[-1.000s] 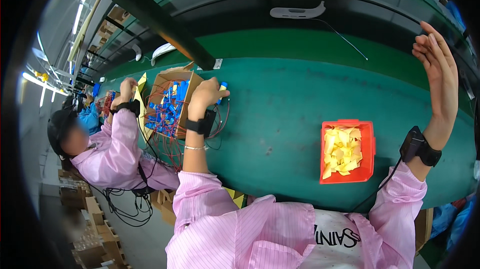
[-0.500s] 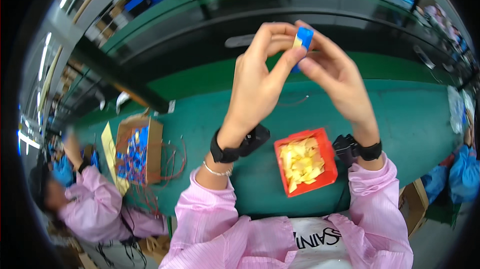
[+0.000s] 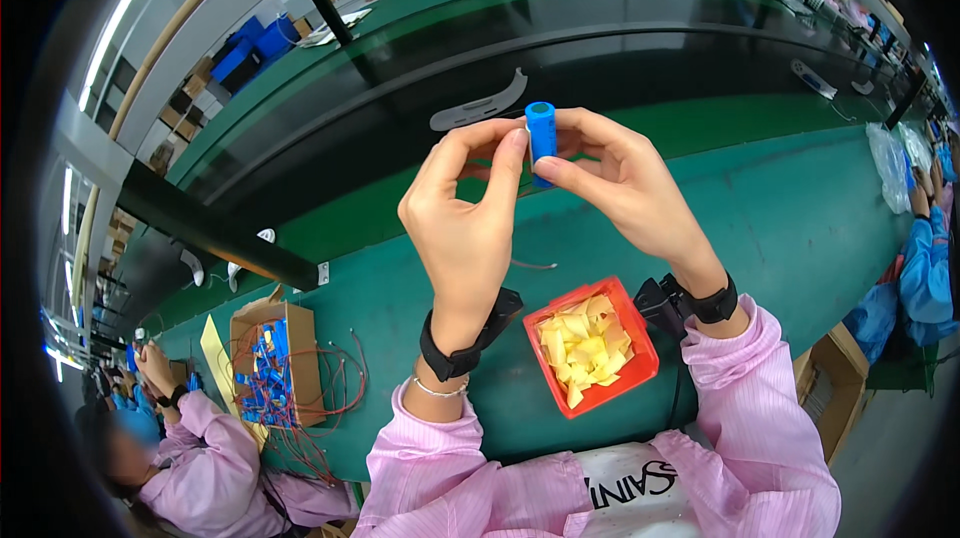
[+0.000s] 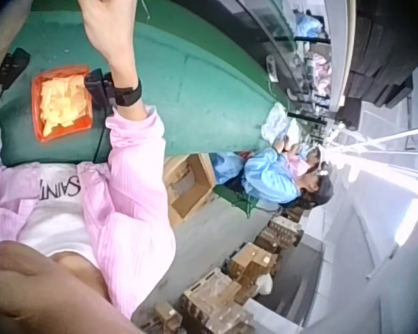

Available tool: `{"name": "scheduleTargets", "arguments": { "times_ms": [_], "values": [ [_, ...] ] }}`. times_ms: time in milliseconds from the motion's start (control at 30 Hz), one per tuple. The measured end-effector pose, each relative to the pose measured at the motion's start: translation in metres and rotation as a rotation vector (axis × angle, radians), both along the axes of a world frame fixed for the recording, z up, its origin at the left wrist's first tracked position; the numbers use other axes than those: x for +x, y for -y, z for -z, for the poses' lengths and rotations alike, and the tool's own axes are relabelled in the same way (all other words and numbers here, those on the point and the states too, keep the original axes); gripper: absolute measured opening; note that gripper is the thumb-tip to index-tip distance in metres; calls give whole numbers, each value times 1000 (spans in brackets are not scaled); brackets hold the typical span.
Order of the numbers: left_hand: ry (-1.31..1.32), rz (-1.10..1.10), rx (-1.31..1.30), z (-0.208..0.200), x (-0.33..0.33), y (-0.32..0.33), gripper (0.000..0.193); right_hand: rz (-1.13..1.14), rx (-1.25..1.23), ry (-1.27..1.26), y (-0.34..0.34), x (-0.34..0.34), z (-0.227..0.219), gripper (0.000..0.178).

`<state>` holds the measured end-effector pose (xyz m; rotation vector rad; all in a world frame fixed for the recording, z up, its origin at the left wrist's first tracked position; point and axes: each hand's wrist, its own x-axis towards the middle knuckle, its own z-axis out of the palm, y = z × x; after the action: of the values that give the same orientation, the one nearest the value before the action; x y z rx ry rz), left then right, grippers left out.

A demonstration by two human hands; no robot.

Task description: The person is assembling an electronic device by applying adhesive stickers to a blue cylindrical component and placing it inside a white plastic housing.

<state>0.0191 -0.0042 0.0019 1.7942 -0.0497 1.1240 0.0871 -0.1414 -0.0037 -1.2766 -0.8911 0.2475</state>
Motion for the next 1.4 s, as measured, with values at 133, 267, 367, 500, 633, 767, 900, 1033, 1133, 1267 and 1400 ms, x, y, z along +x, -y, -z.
{"name": "scheduleTargets", "arguments": {
  "times_ms": [133,267,367,500,633,767,900,1033,1133,1267,1400],
  "values": [
    [-33,26,-33,-3,-4,1,9,23,-1,23,2,-2,-2,37],
    [-62,58,-65,-5,-4,-1,10,53,-4,51,3,-1,-1,36],
    [-89,52,-56,-5,-5,-2,11,97,-20,84,1,-3,3,38],
    [-107,84,-125,-7,-6,0,12,173,-48,178,2,-7,-2,39],
    [-126,158,-164,-10,-7,-4,13,178,-53,203,4,-7,-5,38],
    [-132,153,-153,-9,-8,-4,13,180,-100,228,5,-7,-7,39],
    [-134,155,-165,-8,-7,-5,13,182,-103,223,5,-6,-4,40],
    [-101,145,-173,-6,-6,-1,10,190,-42,176,2,-9,-1,41],
    [-80,119,-128,-3,-4,0,6,161,-33,154,0,-9,-1,40],
    [-106,201,-161,-1,-3,-2,5,94,16,62,-1,-11,-2,39],
    [-211,459,-407,1,-1,-10,11,8,35,-72,1,-7,-1,36]
  ]
}}
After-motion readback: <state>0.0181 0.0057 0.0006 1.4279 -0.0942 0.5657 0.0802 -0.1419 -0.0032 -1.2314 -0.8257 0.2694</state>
